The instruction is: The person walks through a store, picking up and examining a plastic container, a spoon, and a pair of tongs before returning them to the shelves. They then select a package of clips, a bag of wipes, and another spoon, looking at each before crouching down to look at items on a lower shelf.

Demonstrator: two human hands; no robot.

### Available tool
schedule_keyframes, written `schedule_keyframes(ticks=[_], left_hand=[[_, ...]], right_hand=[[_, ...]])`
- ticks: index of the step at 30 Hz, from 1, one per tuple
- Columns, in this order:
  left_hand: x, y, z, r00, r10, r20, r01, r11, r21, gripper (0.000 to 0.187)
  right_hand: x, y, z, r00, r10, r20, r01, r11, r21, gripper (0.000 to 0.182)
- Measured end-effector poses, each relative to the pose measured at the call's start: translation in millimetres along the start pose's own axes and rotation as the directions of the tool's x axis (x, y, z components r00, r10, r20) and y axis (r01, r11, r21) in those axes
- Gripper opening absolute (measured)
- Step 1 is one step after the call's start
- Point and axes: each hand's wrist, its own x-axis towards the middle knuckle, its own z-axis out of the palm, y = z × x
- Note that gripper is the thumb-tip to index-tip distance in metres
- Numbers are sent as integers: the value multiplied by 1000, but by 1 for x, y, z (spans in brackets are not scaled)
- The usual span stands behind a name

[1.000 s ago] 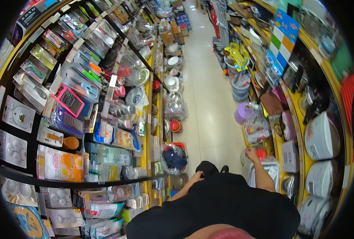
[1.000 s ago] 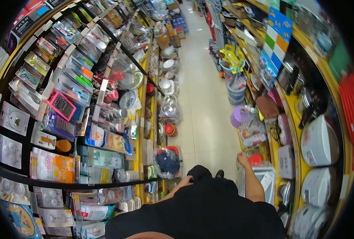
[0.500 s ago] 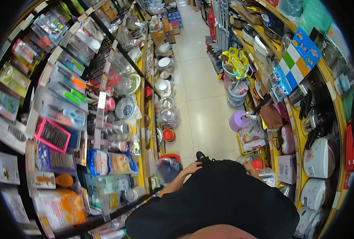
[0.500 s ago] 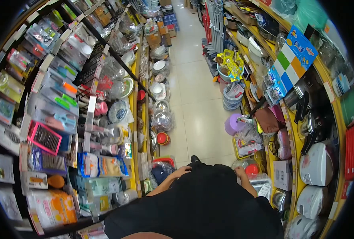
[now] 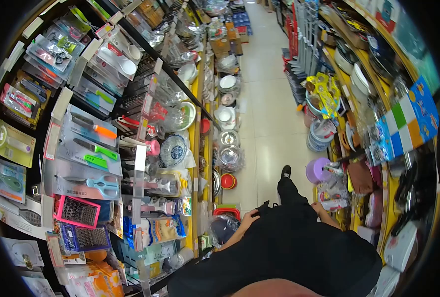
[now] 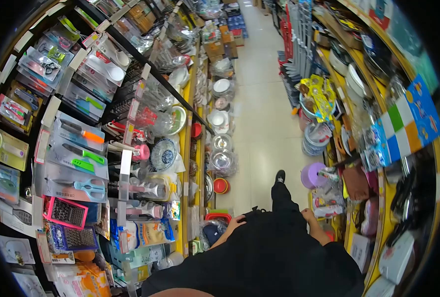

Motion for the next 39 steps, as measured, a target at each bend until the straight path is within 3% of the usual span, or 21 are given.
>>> schedule_keyframes(ticks=[2,5,6,8,9,10,12,17,20,24,25,26,27,28,30,31,37,39], left_hand=[[26,15,-6,996,57,-74,-49,993,104,34],[41,23,-31,986,21,-167,25,963,267,33],[38,20,-44,979,-45,-200,109,942,319,32],[17,11,-83,950,-195,-243,281,875,396,32],[19,8,-94,935,-244,-257,334,848,411,32],[28,9,-98,924,-277,-262,368,825,428,31],[61,24,-96,913,-320,-252,404,792,458,31],[197,58,-47,956,-260,-132,290,804,518,29],[282,87,-19,975,-216,-57,212,811,546,28],[375,117,-9,979,-205,10,158,782,604,27],[396,122,-11,978,-208,21,151,770,620,27],[416,126,-15,976,-217,31,147,754,640,27],[434,129,-20,975,-220,40,140,740,658,27],[450,134,-25,972,-230,48,137,723,677,26],[481,146,-38,968,-240,68,125,702,701,26],[499,152,-44,967,-243,77,117,691,713,26],[586,185,-90,957,-254,141,58,643,763,24],[609,191,-105,954,-258,153,46,630,775,24]], right_hand=[[57,-13,-8,996,-88,1,88,996,-12,22],[106,-75,-25,969,-246,-26,243,967,-70,19],[155,-67,-18,972,-235,0,234,968,-93,17],[168,-113,-33,971,-239,19,239,969,-61,17],[175,-141,-54,970,-242,13,242,969,-45,17],[153,-191,-82,986,-124,110,126,992,-13,17],[165,-231,-101,986,-124,111,113,989,95,17],[207,-261,-138,981,-173,87,151,965,216,16],[217,-267,-152,989,-131,68,116,976,184,17],[237,-232,-142,995,33,91,-49,983,177,21],[242,-224,-144,988,19,153,-30,997,74,22],[230,-234,-151,998,9,64,-4,996,-90,25],[230,-231,-149,999,39,21,-39,999,9,29],[263,-192,-131,997,28,-70,-35,994,-99,31],[289,-170,-116,989,123,-81,-131,986,-99,32],[299,-182,-120,982,162,-95,-170,981,-92,32],[348,-311,-153,993,-30,-110,23,998,-63,26],[340,-403,-179,1000,-18,20,9,928,372,18]])
